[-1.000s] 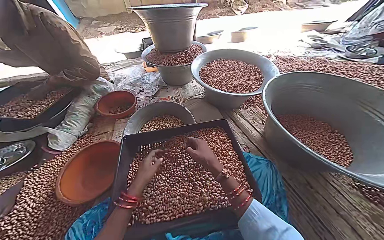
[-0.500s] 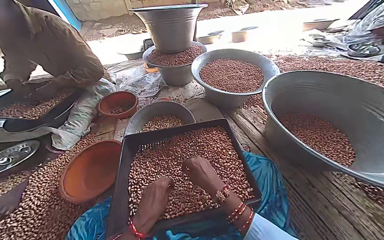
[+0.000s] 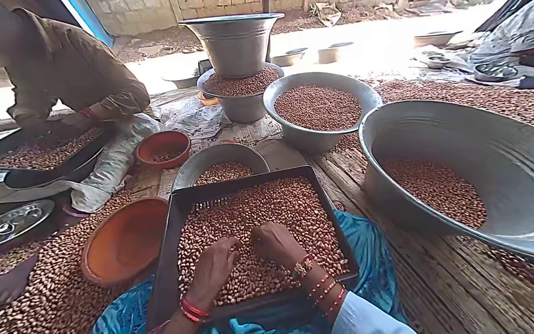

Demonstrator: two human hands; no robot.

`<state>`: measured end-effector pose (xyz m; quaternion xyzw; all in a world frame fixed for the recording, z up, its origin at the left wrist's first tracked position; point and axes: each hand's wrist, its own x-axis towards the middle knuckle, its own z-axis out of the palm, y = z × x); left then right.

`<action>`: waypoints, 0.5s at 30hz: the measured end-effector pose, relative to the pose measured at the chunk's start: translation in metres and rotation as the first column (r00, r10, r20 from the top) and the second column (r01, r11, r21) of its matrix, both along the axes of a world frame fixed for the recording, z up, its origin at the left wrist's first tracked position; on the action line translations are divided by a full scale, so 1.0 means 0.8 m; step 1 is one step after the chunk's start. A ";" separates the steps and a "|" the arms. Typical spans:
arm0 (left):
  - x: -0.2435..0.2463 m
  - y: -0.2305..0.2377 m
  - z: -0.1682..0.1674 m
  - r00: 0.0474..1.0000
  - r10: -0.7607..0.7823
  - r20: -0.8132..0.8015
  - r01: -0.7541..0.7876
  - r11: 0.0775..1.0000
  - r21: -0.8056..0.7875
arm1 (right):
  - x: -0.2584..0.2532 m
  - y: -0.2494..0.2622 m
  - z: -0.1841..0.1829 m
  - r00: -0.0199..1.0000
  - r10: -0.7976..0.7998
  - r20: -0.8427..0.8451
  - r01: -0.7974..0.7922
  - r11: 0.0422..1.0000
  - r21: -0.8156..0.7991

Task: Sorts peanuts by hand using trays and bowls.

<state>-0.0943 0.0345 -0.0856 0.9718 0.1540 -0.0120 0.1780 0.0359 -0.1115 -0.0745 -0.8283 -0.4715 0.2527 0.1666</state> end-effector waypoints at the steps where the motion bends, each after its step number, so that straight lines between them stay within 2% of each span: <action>1: 0.000 -0.002 -0.004 1.000 -0.009 0.006 0.009 1.000 0.019 | -0.001 -0.001 0.000 1.000 0.003 0.007 -0.003 1.000 -0.005; 7: 0.001 0.002 0.000 0.996 -0.037 -0.083 0.034 0.999 -0.028 | -0.009 -0.003 -0.003 1.000 0.021 0.018 -0.021 1.000 -0.017; 10: 0.003 0.003 0.000 0.994 -0.044 -0.103 0.038 0.997 -0.066 | -0.003 -0.007 -0.002 0.999 0.009 -0.042 -0.009 1.000 0.012; 12: 0.005 -0.001 0.000 0.992 -0.040 -0.119 0.033 0.997 -0.065 | 0.009 -0.013 -0.001 0.981 -0.064 -0.184 0.094 0.983 0.159; 14: 0.006 -0.002 -0.001 0.992 -0.039 -0.119 0.033 0.998 -0.048 | 0.019 -0.017 0.000 0.930 -0.165 -0.329 0.272 0.911 0.311; 15: 0.007 -0.002 -0.003 0.994 -0.040 -0.107 0.034 0.998 -0.051 | 0.022 -0.018 0.004 0.900 -0.214 -0.379 0.350 0.874 0.338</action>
